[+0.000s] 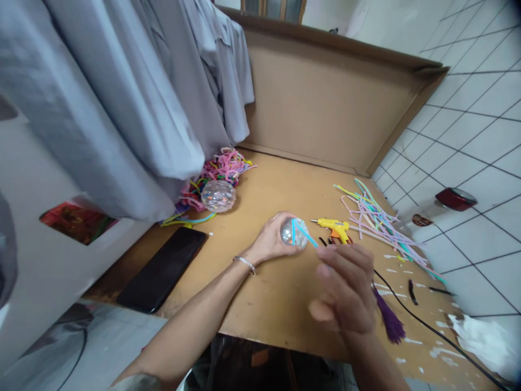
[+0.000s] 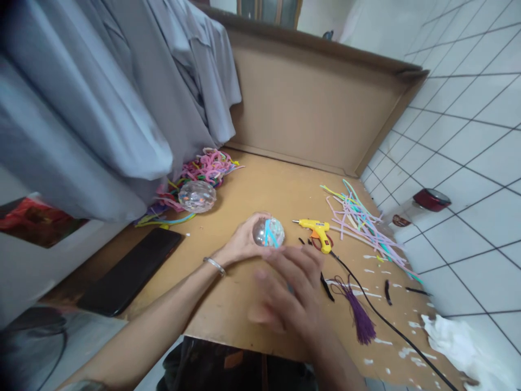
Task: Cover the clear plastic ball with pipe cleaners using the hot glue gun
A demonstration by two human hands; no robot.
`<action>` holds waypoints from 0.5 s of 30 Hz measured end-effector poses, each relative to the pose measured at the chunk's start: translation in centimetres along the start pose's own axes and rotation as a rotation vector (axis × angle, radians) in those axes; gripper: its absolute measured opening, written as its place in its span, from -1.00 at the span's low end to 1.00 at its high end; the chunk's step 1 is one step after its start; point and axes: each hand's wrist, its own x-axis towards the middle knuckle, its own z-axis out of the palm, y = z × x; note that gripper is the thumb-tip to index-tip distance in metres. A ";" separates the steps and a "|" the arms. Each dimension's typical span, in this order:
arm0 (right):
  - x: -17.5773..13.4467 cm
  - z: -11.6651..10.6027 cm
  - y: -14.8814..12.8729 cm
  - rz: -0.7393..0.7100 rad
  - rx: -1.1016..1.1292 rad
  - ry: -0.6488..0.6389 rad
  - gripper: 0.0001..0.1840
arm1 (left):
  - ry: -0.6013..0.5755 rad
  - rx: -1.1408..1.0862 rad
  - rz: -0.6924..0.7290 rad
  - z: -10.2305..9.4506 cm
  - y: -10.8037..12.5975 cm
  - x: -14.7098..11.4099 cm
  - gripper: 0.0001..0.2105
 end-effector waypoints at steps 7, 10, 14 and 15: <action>0.0 2.6 4.9 0.846 0.641 0.472 -0.39 | -0.032 0.068 0.246 0.1 -0.4 -0.2 -0.36; -2.5 2.9 8.1 1.077 1.021 0.273 -0.23 | -0.031 0.170 0.383 -0.1 -0.2 -0.2 -0.38; -6.0 3.2 10.8 1.170 1.149 0.204 -0.13 | -0.006 0.213 0.509 -0.2 0.1 -0.2 -0.36; -6.5 3.3 11.0 1.193 1.108 0.191 -0.11 | 0.007 0.218 0.541 -0.2 0.2 -0.3 -0.35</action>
